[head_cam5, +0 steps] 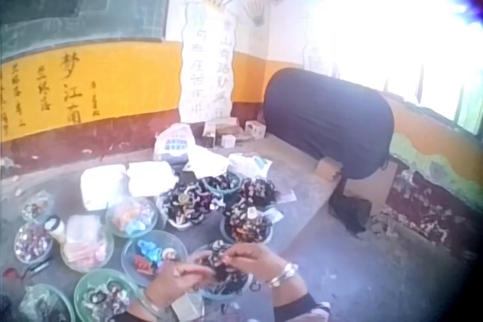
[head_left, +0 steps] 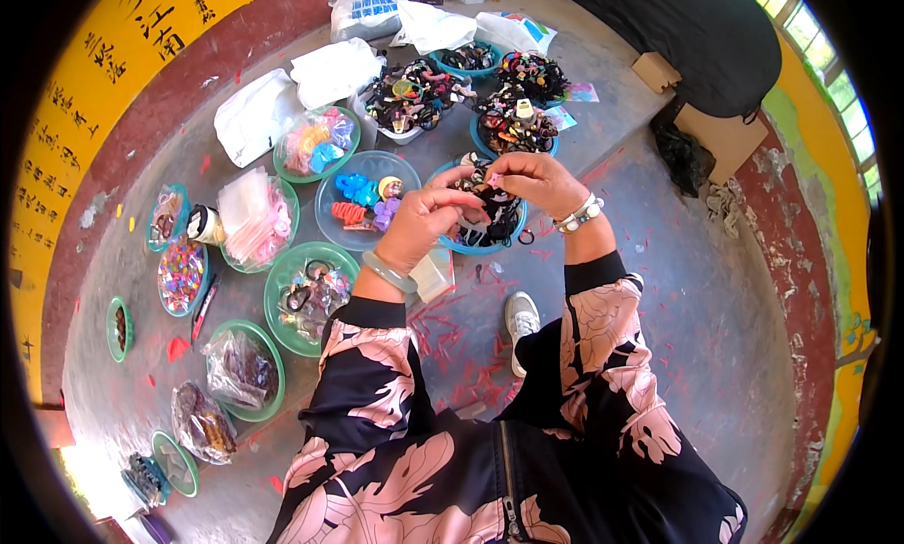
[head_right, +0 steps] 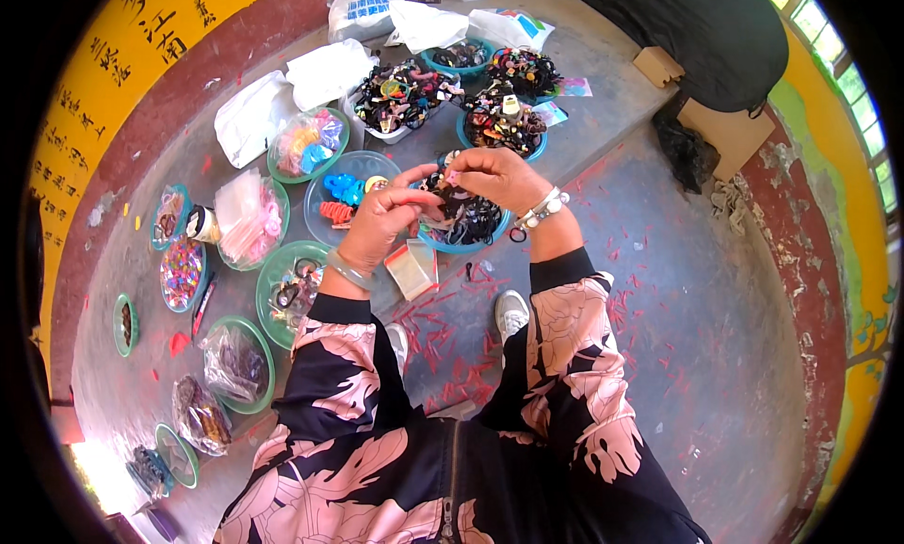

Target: The person sits on the floor surrounded by bowls of hair accessories and sorts through them. They pick up hair ties and clips, place them into small plastic bags, and organize the items into different containers.

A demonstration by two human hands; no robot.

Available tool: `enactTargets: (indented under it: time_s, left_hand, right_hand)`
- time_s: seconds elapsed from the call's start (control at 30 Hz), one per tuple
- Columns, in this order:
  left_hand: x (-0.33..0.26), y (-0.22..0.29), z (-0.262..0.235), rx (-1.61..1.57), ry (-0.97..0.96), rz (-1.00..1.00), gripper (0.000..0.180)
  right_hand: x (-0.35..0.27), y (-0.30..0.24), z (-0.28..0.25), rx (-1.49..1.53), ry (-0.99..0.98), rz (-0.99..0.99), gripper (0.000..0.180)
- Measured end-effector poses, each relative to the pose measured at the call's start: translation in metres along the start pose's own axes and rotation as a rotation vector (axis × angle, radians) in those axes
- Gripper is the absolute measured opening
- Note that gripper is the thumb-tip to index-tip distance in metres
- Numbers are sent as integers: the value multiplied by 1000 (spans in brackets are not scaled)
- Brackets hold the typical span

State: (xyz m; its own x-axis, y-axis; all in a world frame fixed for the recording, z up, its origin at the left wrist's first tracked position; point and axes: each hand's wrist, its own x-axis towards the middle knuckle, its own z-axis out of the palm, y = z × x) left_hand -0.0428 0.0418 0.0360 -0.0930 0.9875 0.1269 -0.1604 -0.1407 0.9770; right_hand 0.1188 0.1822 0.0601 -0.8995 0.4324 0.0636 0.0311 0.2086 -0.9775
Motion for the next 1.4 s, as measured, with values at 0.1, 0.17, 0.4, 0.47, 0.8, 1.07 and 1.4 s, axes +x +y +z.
enactTargets:
  time_s: [0.1, 0.17, 0.4, 0.47, 0.8, 1.07, 1.4]
  left_hand:
    - [4, -11, -3, 160, -80, 112, 26]
    - [4, -14, -6, 163, -98, 49, 26]
    - [2, -10, 2, 59, -112, 12, 27]
    - [2, -11, 2, 73, -112, -17, 27]
    - [2, -16, -6, -248, 82, -59, 25]
    - [-2, -15, -15, -621, -22, -74, 23]
    - [-4, -22, -25, -872, -28, 27, 21]
  right_hand:
    - [2, 0, 5, 8, -7, -16, 14]
    - [3, 2, 5, -4, -1, -18, 15]
    - [7, 2, 11, 31, -9, -1, 15]
    - [7, 2, 12, 66, 0, 8, 14]
    - [9, 2, 14, 218, 160, -16, 12]
    - [10, 4, 18, 119, 158, -34, 12]
    - [9, 8, 8, 410, 248, -9, 11]
